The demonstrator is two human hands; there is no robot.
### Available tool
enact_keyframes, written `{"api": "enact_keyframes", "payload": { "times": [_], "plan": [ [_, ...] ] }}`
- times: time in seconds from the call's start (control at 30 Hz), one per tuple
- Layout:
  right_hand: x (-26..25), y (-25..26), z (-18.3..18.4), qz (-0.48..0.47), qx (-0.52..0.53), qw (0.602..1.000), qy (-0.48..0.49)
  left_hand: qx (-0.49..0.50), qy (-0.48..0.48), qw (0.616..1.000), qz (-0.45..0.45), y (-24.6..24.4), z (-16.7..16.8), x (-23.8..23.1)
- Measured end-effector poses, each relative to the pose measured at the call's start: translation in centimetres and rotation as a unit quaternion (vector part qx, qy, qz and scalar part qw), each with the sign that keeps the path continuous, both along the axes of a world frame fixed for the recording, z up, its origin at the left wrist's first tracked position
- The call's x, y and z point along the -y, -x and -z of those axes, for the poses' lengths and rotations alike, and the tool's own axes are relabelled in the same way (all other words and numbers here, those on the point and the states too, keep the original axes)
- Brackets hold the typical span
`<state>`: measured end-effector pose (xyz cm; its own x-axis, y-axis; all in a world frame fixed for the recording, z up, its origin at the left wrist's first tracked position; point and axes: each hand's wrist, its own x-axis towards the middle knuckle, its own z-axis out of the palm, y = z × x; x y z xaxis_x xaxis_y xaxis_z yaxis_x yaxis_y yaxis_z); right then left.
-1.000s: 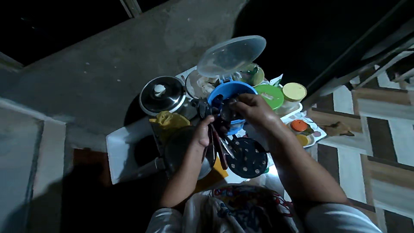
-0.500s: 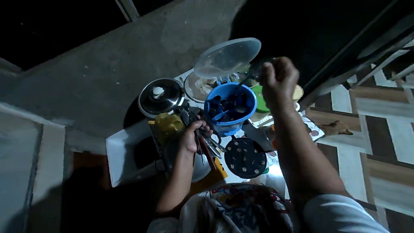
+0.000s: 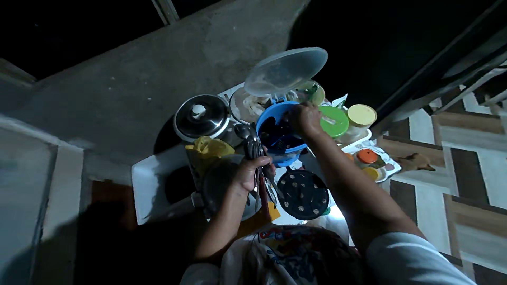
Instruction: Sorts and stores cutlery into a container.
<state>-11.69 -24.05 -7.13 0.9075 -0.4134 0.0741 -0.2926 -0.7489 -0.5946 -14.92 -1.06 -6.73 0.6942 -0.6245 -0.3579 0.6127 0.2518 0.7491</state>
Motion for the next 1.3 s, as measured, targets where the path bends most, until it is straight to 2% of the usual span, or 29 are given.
{"api": "enact_keyframes", "payload": {
  "times": [0.07, 0.13, 0.2, 0.27, 0.33, 0.37, 0.43, 0.6, 0.83, 0.97, 1.1, 1.17, 1.3],
  "plan": [
    [-1.0, 1.1, -0.5, 0.001, 0.058, 0.998, -0.008, 0.008, 0.017, 0.999, 0.029, -0.2, 0.2, 0.0],
    [-2.3, 2.3, -1.0, -0.049, 0.102, 0.992, -0.048, 0.027, 0.054, 0.996, 0.061, -0.6, 1.0, -0.1],
    [-4.0, 3.4, -1.9, -0.1, 0.07, 0.979, -0.165, 0.057, 0.103, 0.987, 0.106, -1.0, 1.9, -0.2],
    [-4.9, 3.8, -2.3, -0.107, 0.002, 0.936, -0.335, 0.071, 0.154, 0.974, 0.149, -1.0, 2.8, -0.2],
    [-5.1, 3.7, -1.9, -0.11, -0.026, 0.88, -0.461, 0.074, 0.188, 0.962, 0.181, -0.9, 3.0, 0.0],
    [-5.1, 3.6, -1.8, -0.115, -0.025, 0.859, -0.499, 0.074, 0.197, 0.959, 0.188, -0.8, 3.0, 0.1],
    [-5.0, 3.6, -1.8, -0.107, -0.014, 0.839, -0.533, 0.071, 0.193, 0.96, 0.191, -0.6, 3.2, 0.2],
    [-5.0, 3.3, -3.2, -0.029, -0.034, 0.877, -0.478, 0.062, 0.175, 0.961, 0.203, -0.5, 3.8, 0.7],
    [-3.2, 3.0, -3.6, -0.001, 0.026, 0.87, -0.493, 0.054, 0.139, 0.972, 0.183, -0.6, 3.4, 1.2],
    [-1.6, 3.6, -5.6, 0.029, 0.109, 0.862, -0.494, 0.048, 0.119, 0.974, 0.187, -0.4, 3.8, 1.1],
    [1.7, 4.3, -7.3, 0.022, 0.256, 0.852, -0.456, 0.074, 0.143, 0.971, 0.174, -0.4, 4.5, 0.0],
    [2.8, 4.6, -6.9, 0.017, 0.283, 0.872, -0.4, 0.082, 0.157, 0.971, 0.159, -0.6, 4.4, -0.8],
    [2.6, 5.1, -4.0, 0.02, 0.21, 0.932, -0.294, 0.113, 0.173, 0.971, 0.123, -1.6, 3.5, -2.3]
  ]
}}
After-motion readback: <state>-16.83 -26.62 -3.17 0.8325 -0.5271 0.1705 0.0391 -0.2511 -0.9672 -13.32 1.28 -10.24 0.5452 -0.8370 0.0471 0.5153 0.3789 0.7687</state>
